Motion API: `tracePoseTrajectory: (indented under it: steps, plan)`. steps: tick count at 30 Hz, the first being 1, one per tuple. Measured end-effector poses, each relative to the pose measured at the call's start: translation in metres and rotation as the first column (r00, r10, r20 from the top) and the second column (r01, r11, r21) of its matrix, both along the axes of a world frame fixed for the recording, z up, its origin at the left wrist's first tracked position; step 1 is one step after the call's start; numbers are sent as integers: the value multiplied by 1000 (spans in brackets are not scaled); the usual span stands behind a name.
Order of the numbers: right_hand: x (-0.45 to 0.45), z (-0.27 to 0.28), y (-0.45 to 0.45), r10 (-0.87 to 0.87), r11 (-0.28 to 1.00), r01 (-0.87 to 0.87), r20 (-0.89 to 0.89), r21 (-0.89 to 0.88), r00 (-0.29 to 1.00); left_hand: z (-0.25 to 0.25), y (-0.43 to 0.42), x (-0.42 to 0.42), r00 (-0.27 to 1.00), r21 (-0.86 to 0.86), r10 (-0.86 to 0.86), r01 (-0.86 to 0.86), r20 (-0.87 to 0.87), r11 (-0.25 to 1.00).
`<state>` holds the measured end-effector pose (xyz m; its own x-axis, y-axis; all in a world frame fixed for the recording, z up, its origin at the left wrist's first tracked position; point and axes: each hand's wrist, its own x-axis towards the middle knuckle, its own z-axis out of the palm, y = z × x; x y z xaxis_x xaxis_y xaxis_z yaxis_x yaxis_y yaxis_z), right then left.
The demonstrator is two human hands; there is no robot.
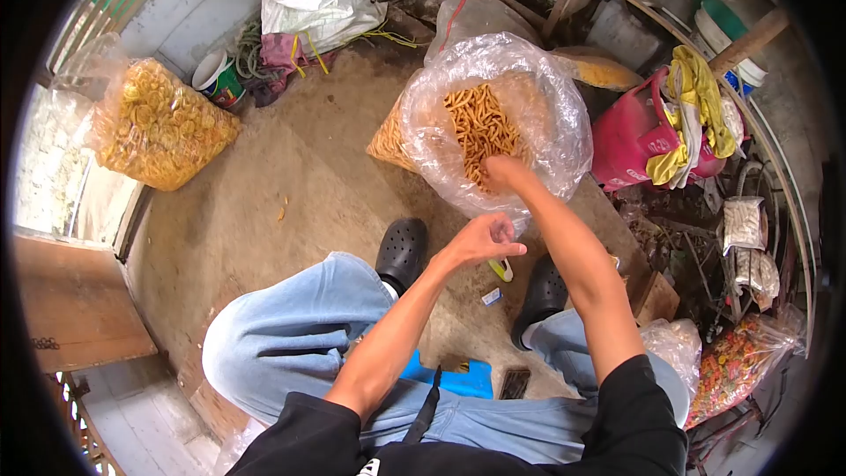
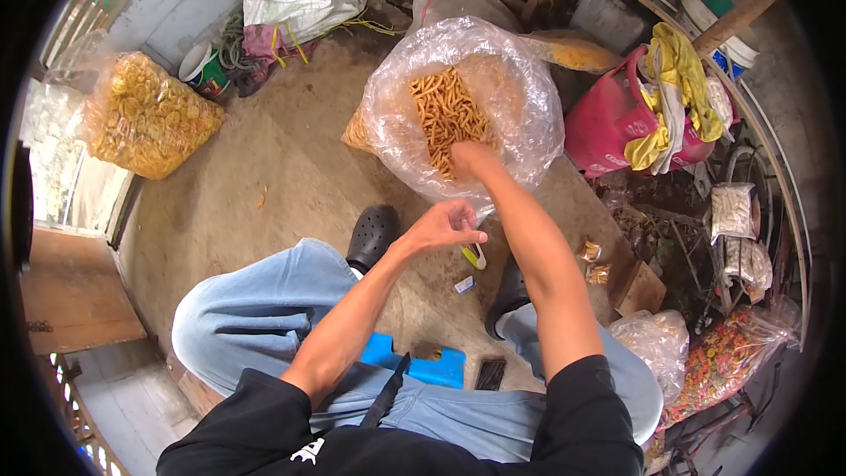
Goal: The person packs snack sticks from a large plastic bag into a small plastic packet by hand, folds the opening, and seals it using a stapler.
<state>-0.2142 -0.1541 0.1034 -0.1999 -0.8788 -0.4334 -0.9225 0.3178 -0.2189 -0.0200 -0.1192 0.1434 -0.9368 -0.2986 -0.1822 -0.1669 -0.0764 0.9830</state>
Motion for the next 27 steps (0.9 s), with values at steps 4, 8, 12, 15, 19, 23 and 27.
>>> tracePoseTrajectory:
  steps: [4, 8, 12, 15, 19, 23, 27]
  plan:
    - [-6, -9, 4, -121, 986, 135, 137, -98, 983, 8, 1, 0, 1000, 50, -6, 5, 11, 999]
    - [-12, -10, 9, -252, 877, 369, 359, -308, 899, 19, -1, 0, 1000, 22, -14, 14, 23, 1000]
    - [-16, 5, 14, -292, 785, 483, 456, -388, 841, 17, 2, -6, 999, 80, -11, 14, -41, 997]
    - [-21, 26, 15, -322, 712, 611, 613, -346, 721, 24, 0, -11, 998, 60, -21, 24, -65, 998]
    - [-28, 69, 25, -334, 675, 671, 685, -306, 648, 35, -8, -20, 996, 24, 22, -20, -89, 1000]
    - [-31, 115, 40, -263, 639, 741, 848, -204, 460, 50, -14, -18, 994, -124, 100, -105, -46, 987]
    - [-34, 114, 46, -312, 708, 623, 644, -333, 698, 39, -1, -11, 998, -13, 37, -38, -52, 999]
